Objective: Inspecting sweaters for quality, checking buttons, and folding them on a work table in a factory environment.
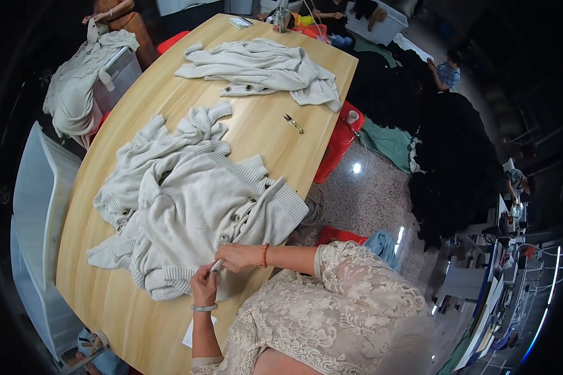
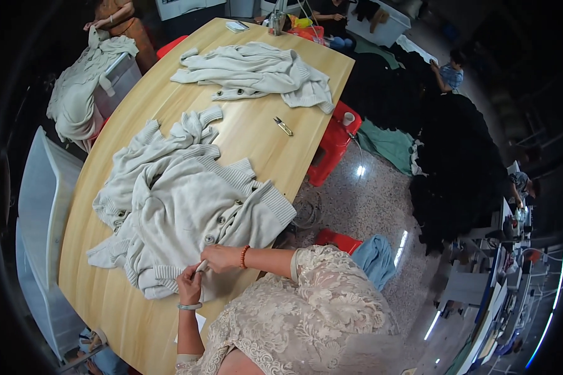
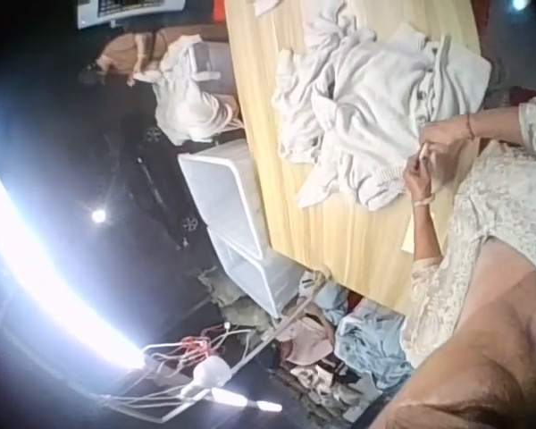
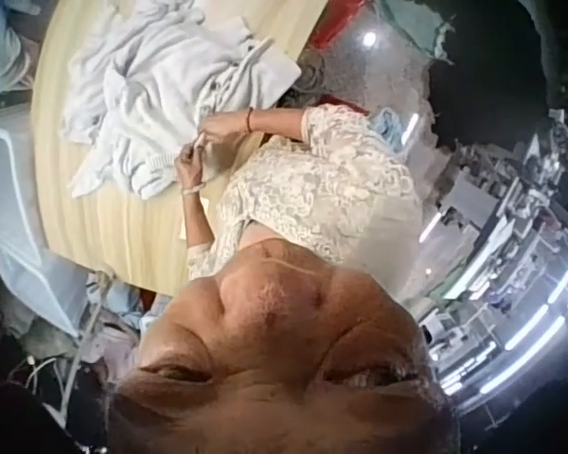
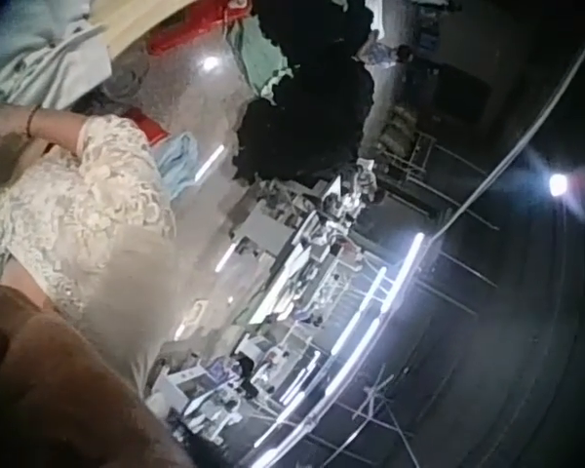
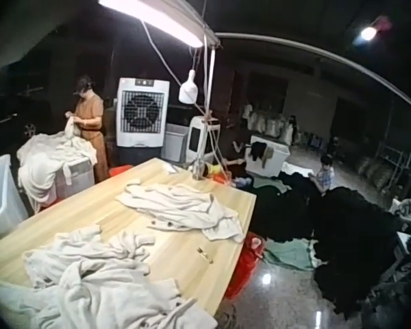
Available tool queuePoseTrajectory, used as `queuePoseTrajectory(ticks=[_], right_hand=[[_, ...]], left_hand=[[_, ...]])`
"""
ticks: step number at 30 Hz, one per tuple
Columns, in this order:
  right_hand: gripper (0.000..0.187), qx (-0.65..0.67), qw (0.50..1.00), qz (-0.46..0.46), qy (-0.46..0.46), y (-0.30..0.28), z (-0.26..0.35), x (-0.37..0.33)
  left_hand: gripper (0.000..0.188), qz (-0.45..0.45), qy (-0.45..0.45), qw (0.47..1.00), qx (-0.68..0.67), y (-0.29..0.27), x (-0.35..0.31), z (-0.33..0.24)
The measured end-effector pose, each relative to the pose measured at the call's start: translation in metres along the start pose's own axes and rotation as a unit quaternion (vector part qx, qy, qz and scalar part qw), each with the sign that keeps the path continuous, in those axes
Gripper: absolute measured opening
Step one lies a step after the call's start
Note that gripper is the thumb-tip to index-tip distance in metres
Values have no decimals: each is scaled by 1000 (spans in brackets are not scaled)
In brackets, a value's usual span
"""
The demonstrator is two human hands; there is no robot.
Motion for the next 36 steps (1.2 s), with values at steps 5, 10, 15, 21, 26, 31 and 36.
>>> queuePoseTrajectory(ticks=[5, 10, 15, 21, 26, 31, 36], right_hand=[[21, 20, 997, -69, 7, -6, 2, -6], [21, 6, 992, -118, -42, -15, 12, -10], [17, 14, 996, -67, -58, -11, 17, -8], [16, 73, 994, -38, -71, -12, 26, -11], [26, 27, 997, -75, 17, -38, 33, -33], [18, -158, 987, -1, 36, -14, -7, -39], [6, -197, 976, -92, -3, -42, 0, -64]], left_hand=[[24, 12, -56, 997, -56, -1, 2, 23], [19, 15, -101, 989, -111, -4, 1, 35], [13, 33, -77, 988, -128, -2, 4, 28], [9, 89, -85, 985, -119, -1, 11, 19], [9, 107, -111, 986, -58, -4, 13, 12], [28, -3, -39, 983, 180, -26, 4, 22], [18, -109, 129, 921, 351, -3, 8, -57]])
Point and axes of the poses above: each hand's wrist, its own x-axis towards the middle knuckle, its own y-axis out of the palm, z = x × y, the point moved 9 cm from there along x, towards the middle knuckle, and after that the axes turned 6 degrees about -y, right-handed, at the moved point
